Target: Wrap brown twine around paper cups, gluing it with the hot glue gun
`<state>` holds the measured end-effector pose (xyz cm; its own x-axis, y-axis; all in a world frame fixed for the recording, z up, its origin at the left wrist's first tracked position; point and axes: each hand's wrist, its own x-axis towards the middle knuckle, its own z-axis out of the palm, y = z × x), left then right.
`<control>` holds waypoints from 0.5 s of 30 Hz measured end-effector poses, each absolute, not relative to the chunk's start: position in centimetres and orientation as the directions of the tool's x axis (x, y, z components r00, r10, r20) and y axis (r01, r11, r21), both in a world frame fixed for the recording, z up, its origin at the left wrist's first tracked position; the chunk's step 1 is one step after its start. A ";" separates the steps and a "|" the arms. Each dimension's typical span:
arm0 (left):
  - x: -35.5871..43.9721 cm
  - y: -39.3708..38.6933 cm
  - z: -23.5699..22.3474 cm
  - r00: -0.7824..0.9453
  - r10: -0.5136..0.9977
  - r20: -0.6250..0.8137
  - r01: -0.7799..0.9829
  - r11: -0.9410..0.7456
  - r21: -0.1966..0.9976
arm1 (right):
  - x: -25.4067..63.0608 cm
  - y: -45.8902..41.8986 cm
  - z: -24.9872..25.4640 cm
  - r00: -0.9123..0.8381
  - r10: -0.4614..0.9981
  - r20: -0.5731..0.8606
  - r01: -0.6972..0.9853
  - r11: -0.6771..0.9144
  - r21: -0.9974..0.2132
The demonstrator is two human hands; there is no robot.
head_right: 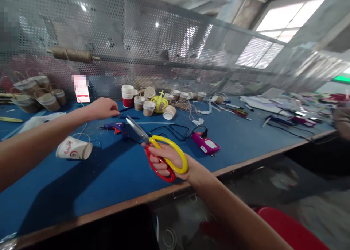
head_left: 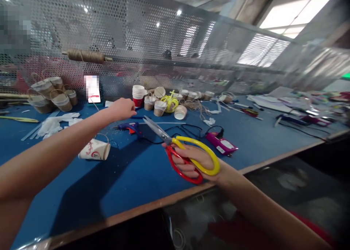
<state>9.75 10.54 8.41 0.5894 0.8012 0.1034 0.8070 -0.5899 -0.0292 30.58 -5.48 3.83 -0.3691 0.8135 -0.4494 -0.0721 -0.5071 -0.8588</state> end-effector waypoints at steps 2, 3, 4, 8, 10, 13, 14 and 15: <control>11.9 11.7 7.6 0.631 0.774 0.041 0.775 -0.631 -0.018 | 31.0 -5.4 3.6 -0.300 0.861 -0.412 -0.177 -0.474 -0.863; 13.0 12.1 7.0 0.650 0.760 0.009 0.760 -0.650 -0.012 | 31.2 -5.2 3.6 -0.248 0.877 -0.411 -0.208 -0.463 -0.862; 14.3 12.5 6.4 0.662 0.749 -0.020 0.749 -0.662 -0.010 | 31.4 -5.0 3.7 -0.202 0.883 -0.425 -0.222 -0.463 -0.858; 18.6 13.0 3.7 0.666 0.738 -0.108 0.741 -0.671 -0.020 | 31.6 -4.1 4.6 -0.048 0.868 -0.494 -0.153 -0.495 -0.855; 19.9 13.1 2.6 0.653 0.746 -0.126 0.750 -0.661 -0.025 | 31.8 -3.8 5.1 -0.001 0.853 -0.522 -0.079 -0.521 -0.850; 20.7 13.2 1.4 0.636 0.761 -0.128 0.765 -0.643 -0.021 | 32.2 -3.2 5.5 -0.003 0.811 -0.586 -0.001 -0.586 -0.811; 20.7 13.3 1.2 0.631 0.766 -0.120 0.770 -0.637 -0.019 | 32.4 -3.0 5.5 -0.020 0.795 -0.606 0.017 -0.606 -0.796; 20.7 13.4 1.0 0.626 0.772 -0.110 0.775 -0.631 -0.016 | 32.6 -2.7 5.5 -0.039 0.780 -0.625 0.035 -0.624 -0.781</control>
<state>20.66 13.44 0.97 0.6261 0.7719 -0.1104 0.7753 -0.6313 -0.0164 32.60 -2.69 5.50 -0.0386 0.7801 -0.6245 0.0353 -0.6235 -0.7810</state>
